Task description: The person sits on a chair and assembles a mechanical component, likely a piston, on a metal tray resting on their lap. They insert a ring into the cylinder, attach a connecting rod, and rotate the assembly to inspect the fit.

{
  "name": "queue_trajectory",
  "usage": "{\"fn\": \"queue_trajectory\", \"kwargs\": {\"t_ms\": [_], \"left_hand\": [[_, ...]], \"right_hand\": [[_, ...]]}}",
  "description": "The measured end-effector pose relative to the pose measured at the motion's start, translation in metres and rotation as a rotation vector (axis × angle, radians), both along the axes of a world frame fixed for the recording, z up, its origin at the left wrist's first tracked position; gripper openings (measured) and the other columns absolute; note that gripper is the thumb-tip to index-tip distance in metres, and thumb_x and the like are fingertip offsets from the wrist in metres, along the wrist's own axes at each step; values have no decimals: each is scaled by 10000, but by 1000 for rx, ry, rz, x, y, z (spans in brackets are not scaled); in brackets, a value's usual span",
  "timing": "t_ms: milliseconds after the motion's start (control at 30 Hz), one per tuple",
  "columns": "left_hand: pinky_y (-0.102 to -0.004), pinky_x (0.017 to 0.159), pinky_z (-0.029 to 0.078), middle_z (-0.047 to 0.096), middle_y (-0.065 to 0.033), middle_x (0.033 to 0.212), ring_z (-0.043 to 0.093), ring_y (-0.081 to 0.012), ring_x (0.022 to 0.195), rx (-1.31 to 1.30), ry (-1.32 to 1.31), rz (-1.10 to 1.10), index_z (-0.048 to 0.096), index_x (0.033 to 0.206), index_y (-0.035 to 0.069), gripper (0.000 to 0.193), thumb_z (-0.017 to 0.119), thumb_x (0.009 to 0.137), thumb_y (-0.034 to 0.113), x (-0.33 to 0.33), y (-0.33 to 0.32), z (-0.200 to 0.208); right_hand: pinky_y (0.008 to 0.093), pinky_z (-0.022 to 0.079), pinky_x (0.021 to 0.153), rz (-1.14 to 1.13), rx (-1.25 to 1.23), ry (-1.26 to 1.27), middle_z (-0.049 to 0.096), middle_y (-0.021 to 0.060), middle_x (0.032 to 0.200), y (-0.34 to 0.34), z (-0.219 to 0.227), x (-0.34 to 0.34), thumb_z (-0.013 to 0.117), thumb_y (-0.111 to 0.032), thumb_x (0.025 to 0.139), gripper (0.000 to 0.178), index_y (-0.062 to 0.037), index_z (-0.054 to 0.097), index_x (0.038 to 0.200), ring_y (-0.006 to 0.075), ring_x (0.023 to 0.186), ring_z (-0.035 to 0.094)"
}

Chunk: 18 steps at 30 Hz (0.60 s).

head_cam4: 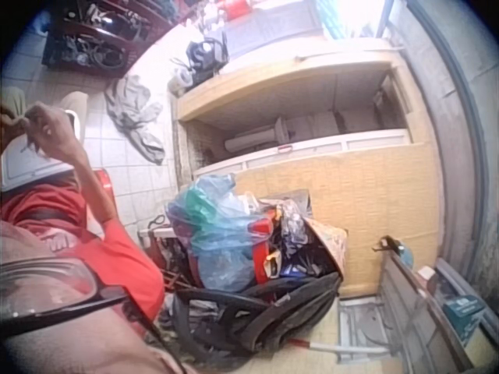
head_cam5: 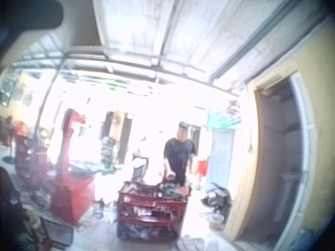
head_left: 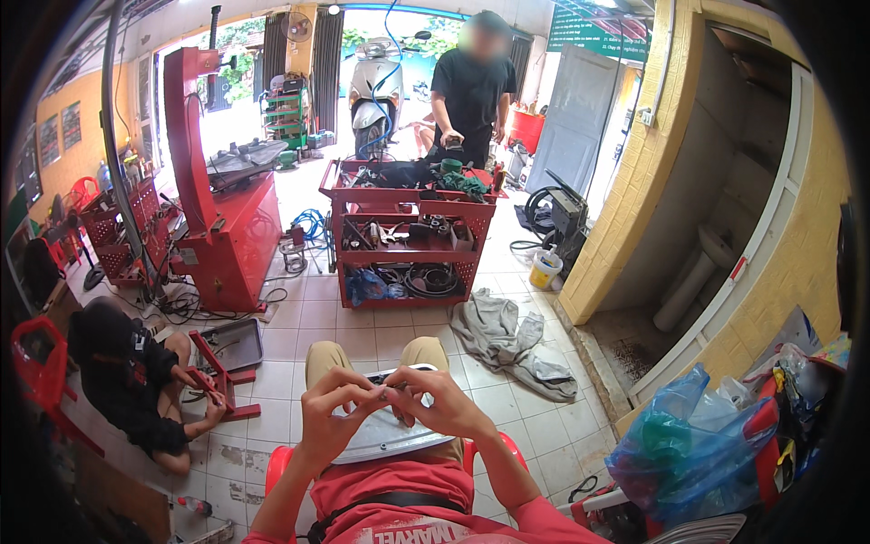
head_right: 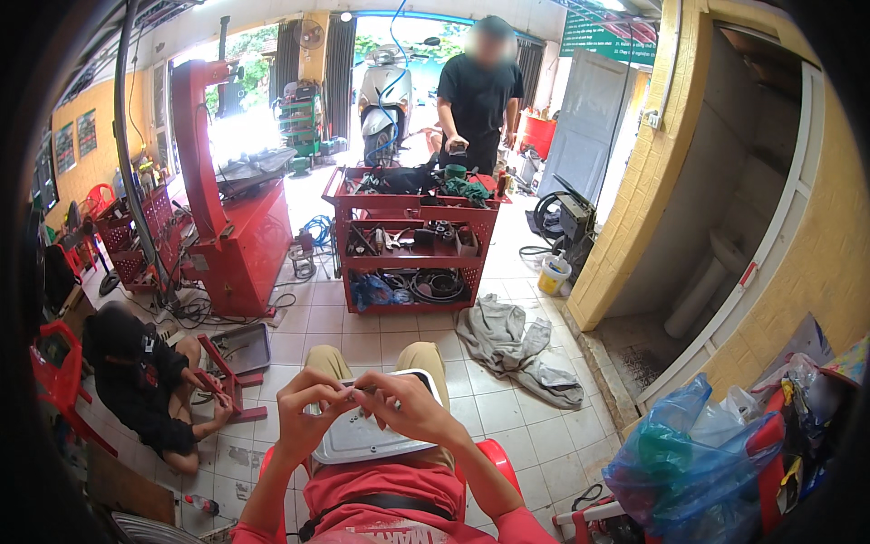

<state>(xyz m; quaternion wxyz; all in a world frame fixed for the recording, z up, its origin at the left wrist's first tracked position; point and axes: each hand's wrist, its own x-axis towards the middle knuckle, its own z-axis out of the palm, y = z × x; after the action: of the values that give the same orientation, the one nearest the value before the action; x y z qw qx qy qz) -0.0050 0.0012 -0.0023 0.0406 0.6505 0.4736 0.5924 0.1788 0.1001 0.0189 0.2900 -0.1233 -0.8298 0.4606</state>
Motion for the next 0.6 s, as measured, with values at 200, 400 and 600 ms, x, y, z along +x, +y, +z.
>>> {"fn": "queue_trajectory", "kwargs": {"t_ms": [200, 400, 600], "left_hand": [[-247, 530, 465, 705, -28, 921, 643, -92, 698, -87, -158, -43, 763, 958, 76, 243, 888, 752, 50, 6, -4, 13], [-251, 527, 464, 721, -46, 928, 655, -112, 709, -20, -66, 2, 750, 955, 69, 214, 868, 778, 50, 2, 0, 5], [-258, 520, 463, 739, -47, 939, 680, -127, 734, 32, -25, 28, 750, 951, 73, 181, 842, 800, 32, 2, 1, -1]], "right_hand": [[276, 489, 560, -29, 4, 32, 640, 42, 739, -3, 3, 0, 626, -112, 1026, 138, 9, 655, 1085, 95, 603, 639], [279, 490, 563, -74, 124, 39, 634, 50, 742, -5, 3, -3, 617, -107, 1028, 133, 13, 632, 1083, 105, 598, 637], [280, 492, 571, -65, 57, 18, 622, 59, 752, -7, -2, -6, 588, -99, 1039, 130, 23, 603, 1082, 112, 594, 621]]}}
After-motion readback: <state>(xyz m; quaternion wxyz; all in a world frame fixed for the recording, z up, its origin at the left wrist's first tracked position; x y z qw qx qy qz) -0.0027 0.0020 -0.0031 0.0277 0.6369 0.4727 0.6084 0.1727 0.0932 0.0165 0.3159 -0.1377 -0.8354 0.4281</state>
